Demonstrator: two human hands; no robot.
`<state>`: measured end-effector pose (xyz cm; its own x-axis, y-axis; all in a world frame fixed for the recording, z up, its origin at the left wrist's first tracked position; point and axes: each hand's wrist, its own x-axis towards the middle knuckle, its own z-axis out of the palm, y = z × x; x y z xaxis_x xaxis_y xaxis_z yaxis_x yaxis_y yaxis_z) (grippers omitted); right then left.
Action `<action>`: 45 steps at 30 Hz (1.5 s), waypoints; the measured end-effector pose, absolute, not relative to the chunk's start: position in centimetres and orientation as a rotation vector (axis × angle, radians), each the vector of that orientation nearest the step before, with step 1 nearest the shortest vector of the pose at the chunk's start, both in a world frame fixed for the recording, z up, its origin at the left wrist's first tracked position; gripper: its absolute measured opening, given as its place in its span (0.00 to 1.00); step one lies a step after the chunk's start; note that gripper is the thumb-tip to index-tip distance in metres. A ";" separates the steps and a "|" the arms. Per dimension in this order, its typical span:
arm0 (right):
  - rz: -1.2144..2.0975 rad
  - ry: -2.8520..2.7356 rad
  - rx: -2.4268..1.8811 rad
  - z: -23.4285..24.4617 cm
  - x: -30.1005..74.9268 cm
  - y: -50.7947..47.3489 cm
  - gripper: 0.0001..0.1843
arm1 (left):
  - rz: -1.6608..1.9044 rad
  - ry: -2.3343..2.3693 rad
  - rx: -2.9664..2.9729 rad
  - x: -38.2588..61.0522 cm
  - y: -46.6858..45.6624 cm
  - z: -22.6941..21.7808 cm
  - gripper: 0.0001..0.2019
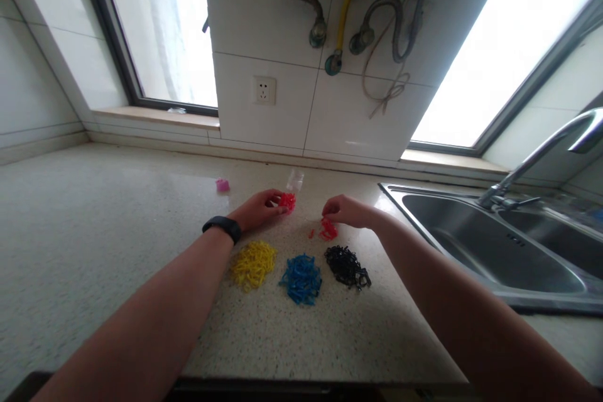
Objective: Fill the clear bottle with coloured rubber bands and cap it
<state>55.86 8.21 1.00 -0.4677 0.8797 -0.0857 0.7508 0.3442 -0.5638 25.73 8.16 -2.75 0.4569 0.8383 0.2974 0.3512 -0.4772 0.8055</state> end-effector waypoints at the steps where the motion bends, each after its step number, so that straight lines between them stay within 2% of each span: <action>1: 0.817 -2.381 -1.472 0.9 56.0 7.8 0.11 | 0.925 0.984 2.028 25.7 8.1 -2.7 0.23; 8: 0.537 -2.359 -1.462 0.5 56.5 5.8 0.20 | 0.904 1.019 2.042 25.7 7.8 -2.5 0.24; 15: 0.333 -2.628 -1.557 1.7 54.7 4.0 0.32 | 0.886 1.062 2.071 25.8 7.5 -2.2 0.23; 17: 0.264 -2.661 -1.544 2.0 54.3 3.8 0.30 | 0.871 1.067 2.077 25.8 7.4 -2.1 0.23; 20: 0.225 -2.657 -1.554 1.9 54.4 4.1 0.21 | 0.860 1.071 2.089 25.9 7.4 -2.1 0.22; 26: 0.423 -2.532 -1.622 1.6 54.9 4.8 0.12 | 0.869 1.098 2.143 26.0 7.4 -2.4 0.22; 31: 0.448 -2.480 -1.592 1.4 55.1 5.0 0.10 | 0.861 1.113 2.175 26.3 7.2 -2.5 0.22; 35: 0.594 -2.334 -1.552 0.5 56.0 5.8 0.10 | 0.835 1.096 2.193 26.8 6.7 -2.2 0.23; 39: 0.805 -1.904 -1.361 0.1 56.6 6.6 0.13 | 0.787 1.081 2.213 27.5 6.2 -1.9 0.25; 45: 0.711 -1.389 -0.986 2.2 54.2 5.7 0.15 | 0.753 1.059 2.260 28.4 5.8 -1.9 0.26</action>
